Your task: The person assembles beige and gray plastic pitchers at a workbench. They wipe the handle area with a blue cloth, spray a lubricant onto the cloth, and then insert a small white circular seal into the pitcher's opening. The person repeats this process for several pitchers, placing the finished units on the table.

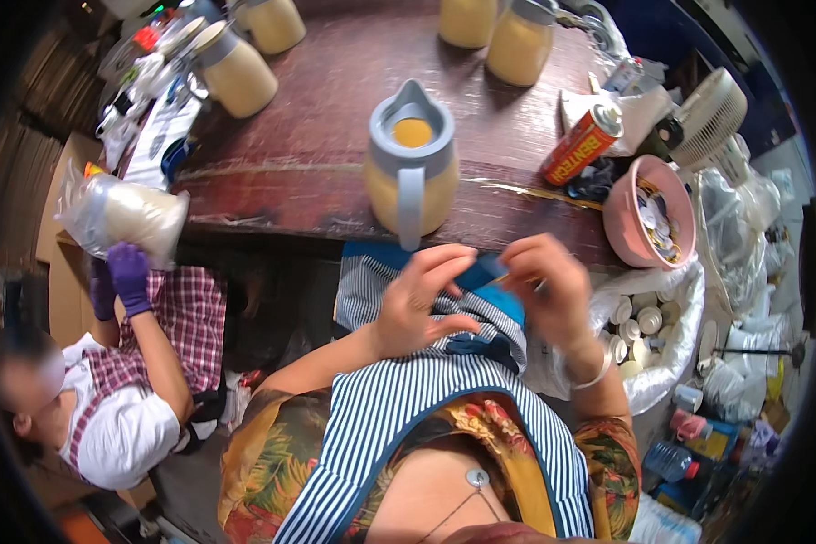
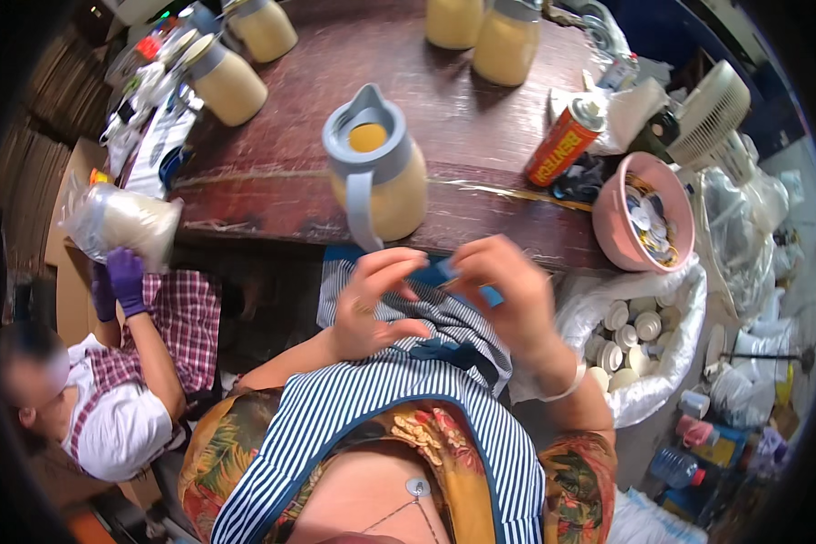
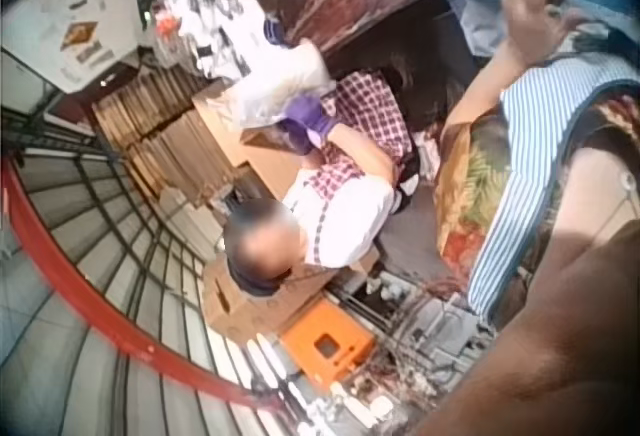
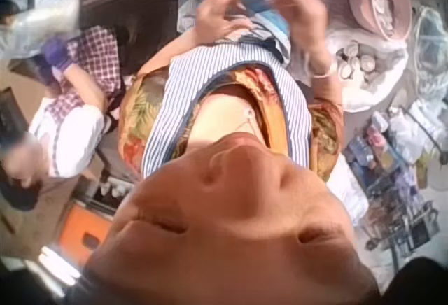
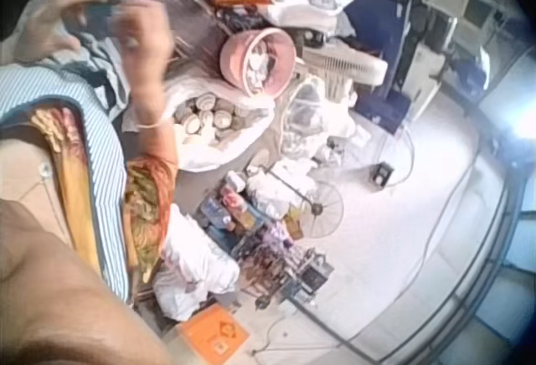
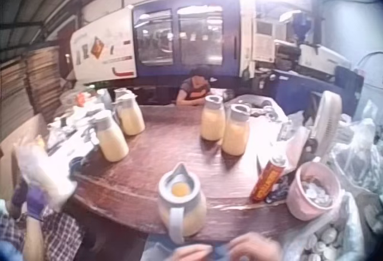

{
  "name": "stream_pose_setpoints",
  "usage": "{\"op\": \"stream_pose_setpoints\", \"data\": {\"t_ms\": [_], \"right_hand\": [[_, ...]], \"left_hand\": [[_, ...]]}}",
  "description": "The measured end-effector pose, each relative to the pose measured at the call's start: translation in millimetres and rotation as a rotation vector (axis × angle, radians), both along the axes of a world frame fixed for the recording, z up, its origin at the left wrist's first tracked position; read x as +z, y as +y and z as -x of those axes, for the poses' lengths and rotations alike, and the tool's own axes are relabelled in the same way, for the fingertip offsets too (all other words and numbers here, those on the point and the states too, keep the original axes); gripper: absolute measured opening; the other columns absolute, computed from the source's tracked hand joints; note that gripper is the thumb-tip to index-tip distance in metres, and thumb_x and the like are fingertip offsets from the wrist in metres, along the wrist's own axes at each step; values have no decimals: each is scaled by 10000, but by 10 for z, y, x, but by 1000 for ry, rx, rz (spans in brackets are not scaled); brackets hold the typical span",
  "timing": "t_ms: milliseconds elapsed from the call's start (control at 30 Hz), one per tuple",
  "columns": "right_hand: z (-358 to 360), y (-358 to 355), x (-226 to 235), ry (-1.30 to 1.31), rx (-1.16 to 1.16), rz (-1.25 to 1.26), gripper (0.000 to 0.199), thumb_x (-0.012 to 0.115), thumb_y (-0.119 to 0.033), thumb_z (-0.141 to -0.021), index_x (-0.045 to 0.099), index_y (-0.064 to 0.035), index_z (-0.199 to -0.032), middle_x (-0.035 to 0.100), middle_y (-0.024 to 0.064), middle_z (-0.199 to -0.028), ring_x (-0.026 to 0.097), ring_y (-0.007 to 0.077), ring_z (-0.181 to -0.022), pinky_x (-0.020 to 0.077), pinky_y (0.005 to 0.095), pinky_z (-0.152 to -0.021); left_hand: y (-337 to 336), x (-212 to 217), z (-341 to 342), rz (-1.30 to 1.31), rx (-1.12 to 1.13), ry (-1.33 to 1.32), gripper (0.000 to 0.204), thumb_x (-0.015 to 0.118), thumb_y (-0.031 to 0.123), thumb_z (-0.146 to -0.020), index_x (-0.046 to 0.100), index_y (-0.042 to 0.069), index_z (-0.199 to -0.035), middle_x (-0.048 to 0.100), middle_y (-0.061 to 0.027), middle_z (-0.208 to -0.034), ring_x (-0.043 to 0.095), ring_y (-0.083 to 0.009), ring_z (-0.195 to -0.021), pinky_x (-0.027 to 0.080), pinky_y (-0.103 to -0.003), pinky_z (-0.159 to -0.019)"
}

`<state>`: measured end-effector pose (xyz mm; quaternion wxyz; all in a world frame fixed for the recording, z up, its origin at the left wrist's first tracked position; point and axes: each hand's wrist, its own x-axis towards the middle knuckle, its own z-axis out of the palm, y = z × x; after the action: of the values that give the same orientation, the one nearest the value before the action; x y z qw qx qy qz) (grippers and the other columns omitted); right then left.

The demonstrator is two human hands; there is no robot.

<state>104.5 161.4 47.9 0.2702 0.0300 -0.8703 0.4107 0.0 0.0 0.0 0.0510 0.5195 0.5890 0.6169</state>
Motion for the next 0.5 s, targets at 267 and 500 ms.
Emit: {"op": "stream_pose_setpoints", "data": {"t_ms": [267, 500], "right_hand": [[264, -328, -790, -234, 152, 663, 589, 784, -172, -804, 502, -56, -1307, 532, 94, -1301, 557, 197, -1155, 491, 330, -913], [452, -460, -1283, -396, -45, 773, 278, 639, -38, -903, 555, -14, -1168, 678, 77, -1093, 663, 166, -1025, 545, 285, -813]], "left_hand": [[-341, -360, 96, -93, -175, -1323, 120, 554, 143, -999, 577, 38, -945, 616, -68, -999, 645, -199, -985, 551, -337, -893], [-362, -963, 310, -480, -178, -1802, 153, 562, 160, -988, 594, 23, -927, 619, -83, -970, 578, -252, -1086, 417, -392, -1066]]}}
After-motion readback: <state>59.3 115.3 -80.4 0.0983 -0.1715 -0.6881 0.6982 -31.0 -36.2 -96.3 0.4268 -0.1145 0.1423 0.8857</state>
